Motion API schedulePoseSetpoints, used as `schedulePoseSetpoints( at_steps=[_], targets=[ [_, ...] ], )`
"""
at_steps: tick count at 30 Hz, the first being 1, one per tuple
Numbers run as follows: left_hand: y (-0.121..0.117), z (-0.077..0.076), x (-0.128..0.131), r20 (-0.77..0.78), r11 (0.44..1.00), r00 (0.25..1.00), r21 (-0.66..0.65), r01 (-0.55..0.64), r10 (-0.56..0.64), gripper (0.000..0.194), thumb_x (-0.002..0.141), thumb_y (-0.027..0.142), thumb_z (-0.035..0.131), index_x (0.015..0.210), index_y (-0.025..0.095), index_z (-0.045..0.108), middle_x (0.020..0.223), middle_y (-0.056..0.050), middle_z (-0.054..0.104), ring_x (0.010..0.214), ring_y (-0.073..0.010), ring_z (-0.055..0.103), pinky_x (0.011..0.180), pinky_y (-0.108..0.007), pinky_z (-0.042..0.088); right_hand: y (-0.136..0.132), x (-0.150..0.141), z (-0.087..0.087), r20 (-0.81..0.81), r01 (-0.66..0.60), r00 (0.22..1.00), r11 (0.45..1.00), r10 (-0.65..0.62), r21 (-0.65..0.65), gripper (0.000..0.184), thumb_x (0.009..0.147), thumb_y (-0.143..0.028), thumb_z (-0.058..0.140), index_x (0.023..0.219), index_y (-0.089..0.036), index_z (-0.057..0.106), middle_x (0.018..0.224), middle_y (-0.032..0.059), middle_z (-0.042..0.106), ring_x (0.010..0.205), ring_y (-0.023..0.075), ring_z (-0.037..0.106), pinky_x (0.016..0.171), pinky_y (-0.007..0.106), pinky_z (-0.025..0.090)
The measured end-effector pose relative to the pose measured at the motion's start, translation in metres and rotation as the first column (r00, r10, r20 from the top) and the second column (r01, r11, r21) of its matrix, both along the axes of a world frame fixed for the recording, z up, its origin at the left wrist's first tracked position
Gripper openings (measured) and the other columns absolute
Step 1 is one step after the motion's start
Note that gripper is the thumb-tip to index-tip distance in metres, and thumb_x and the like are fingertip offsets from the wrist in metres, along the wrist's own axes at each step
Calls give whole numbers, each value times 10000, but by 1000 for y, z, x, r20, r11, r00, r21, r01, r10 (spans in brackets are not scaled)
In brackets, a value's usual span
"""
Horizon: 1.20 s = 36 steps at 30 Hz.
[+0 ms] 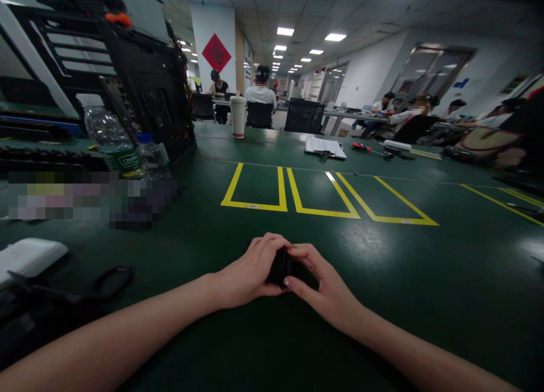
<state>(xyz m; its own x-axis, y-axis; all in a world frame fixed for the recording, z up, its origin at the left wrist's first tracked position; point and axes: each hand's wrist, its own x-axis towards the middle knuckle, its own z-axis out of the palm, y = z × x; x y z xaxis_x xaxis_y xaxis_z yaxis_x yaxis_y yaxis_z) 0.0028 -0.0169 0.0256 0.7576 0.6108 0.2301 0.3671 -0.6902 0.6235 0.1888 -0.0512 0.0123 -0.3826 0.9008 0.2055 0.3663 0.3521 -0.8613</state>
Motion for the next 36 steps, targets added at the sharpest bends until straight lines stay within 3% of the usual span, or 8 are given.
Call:
schedulePoseSetpoints(
  at_steps=[7,14,23,31,36],
  targets=[
    [0,-1,1,21,1000,1000,14,-8,8,569,718,202,623,1171,224,279,1165,-83,374,1043,-226,406,885,-404,377,0,0,-2,-47,0,999,1000,1,15,212,776,-163,522,972,-231,475,1051,33,474,999,172,503,888,364,436],
    [1,-3,1,0,1000,1000,9,-21,21,584,712,215,631,1174,219,273,1178,-87,365,1053,-230,396,889,-405,376,2,-3,0,-84,-9,996,993,0,-117,345,777,-178,538,1088,-228,396,1060,44,507,1009,167,512,894,362,435],
    [0,-1,1,-1,999,1000,43,7,-7,585,717,193,628,1177,204,268,1171,-91,372,1076,-222,381,920,-399,352,0,0,-1,-44,-14,999,1000,14,7,232,778,-170,522,994,-231,465,1070,36,458,1012,175,493,901,363,422],
    [0,-2,-1,-1,1000,1000,-1,-12,12,579,721,231,624,1183,226,276,1193,-85,359,1061,-232,400,878,-405,391,2,-2,1,-87,-5,996,992,-6,-127,326,787,-186,523,1084,-234,400,1055,40,505,1004,166,513,886,357,438],
    [0,-1,-1,5,1000,1000,8,-1,1,584,719,207,624,1185,220,273,1183,-81,365,1060,-222,399,899,-397,375,1,-1,1,-82,-40,996,996,33,-76,297,777,-182,528,1052,-223,422,1037,42,492,984,169,516,875,353,446]
  ],
)
